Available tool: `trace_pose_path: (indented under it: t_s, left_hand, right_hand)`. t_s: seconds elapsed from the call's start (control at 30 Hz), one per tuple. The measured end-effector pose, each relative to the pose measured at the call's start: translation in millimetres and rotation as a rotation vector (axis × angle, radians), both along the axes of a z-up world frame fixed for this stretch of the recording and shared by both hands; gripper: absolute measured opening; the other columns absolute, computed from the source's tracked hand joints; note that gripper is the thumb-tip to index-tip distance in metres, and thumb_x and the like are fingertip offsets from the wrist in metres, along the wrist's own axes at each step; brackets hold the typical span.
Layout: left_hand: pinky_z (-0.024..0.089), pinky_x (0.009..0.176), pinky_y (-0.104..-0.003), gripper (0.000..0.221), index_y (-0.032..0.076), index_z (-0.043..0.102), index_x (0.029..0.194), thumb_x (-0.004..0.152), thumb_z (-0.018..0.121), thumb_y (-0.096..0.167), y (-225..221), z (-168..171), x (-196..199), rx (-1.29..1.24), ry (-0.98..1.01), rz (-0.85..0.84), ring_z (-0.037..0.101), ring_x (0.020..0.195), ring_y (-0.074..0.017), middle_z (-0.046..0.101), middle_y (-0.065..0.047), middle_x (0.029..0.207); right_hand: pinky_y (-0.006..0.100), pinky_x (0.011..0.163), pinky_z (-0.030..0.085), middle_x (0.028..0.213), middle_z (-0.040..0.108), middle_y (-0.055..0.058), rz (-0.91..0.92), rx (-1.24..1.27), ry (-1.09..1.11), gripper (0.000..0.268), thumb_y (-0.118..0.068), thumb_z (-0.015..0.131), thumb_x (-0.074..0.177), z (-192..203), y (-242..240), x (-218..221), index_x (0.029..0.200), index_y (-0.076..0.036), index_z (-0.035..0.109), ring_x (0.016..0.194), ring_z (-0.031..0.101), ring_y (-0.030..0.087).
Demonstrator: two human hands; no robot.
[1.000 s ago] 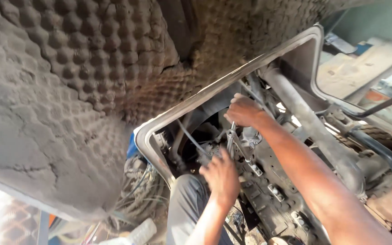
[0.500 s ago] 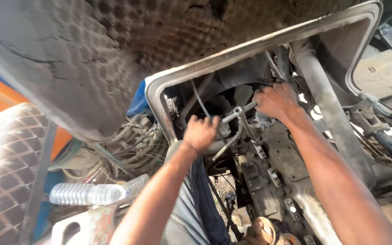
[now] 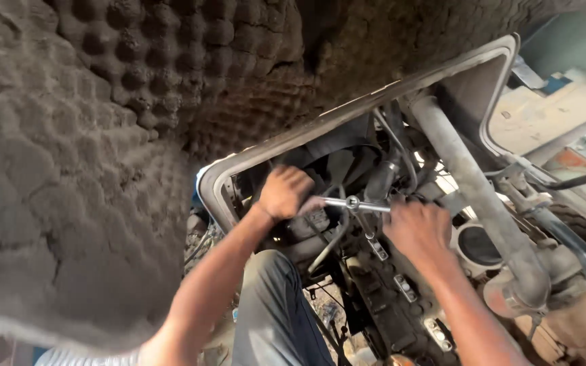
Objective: Using a socket wrench to tighten or loosen bolts on a vehicle engine block within an interior engine bay.
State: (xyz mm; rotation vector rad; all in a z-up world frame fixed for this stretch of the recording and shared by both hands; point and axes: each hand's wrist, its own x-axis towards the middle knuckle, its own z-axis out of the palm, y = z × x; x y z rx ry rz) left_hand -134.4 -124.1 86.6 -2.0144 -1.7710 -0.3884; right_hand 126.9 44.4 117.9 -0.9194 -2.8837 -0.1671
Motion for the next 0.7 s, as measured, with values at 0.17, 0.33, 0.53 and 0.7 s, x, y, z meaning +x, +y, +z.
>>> trace_pose_path:
  t_s: [0.17,0.33,0.53,0.7]
  left_hand:
    - [0.041,0.077,-0.046,0.031,0.011,0.069,0.085,0.091,0.070,0.040,6,-15,58,0.666,-0.346,0.442,0.058,0.081,-0.0301,0.061,-0.010,0.080]
    - [0.041,0.044,-0.040,0.047,0.003,0.054,0.074,0.099,0.055,0.042,41,-59,89,1.225,-2.163,0.557,0.051,0.044,-0.0231,0.052,-0.009,0.057]
    - [0.044,0.037,-0.038,0.048,-0.001,0.055,0.071,0.098,0.050,0.039,58,-52,103,1.269,-2.220,0.659,0.052,0.037,-0.0229,0.054,-0.011,0.053]
    - [0.044,0.045,-0.038,0.047,-0.003,0.056,0.070,0.096,0.052,0.035,82,-69,108,1.280,-2.148,0.770,0.053,0.046,-0.0199,0.056,-0.008,0.059]
  right_hand:
    - [0.040,0.051,0.053,0.066,0.070,0.005,-0.082,-0.053,-0.154,0.030,-0.043,0.062,0.091,13,16,1,0.090,-0.015,0.073,0.058,0.071,0.021]
    - [0.041,0.050,0.054,0.063,0.069,0.009,0.198,-0.074,-0.220,0.046,-0.050,0.051,0.094,45,-11,-6,0.113,-0.010,0.065,0.053,0.069,0.025]
    - [0.043,0.046,0.052,0.071,0.072,0.017,0.503,0.093,-0.124,0.057,-0.051,0.042,0.098,24,-3,-26,0.130,-0.006,0.055,0.051,0.067,0.032]
    - [0.042,0.046,0.053,0.084,0.071,0.021,0.503,0.100,-0.288,0.058,-0.048,0.042,0.102,22,-6,-36,0.133,0.001,0.048,0.053,0.069,0.029]
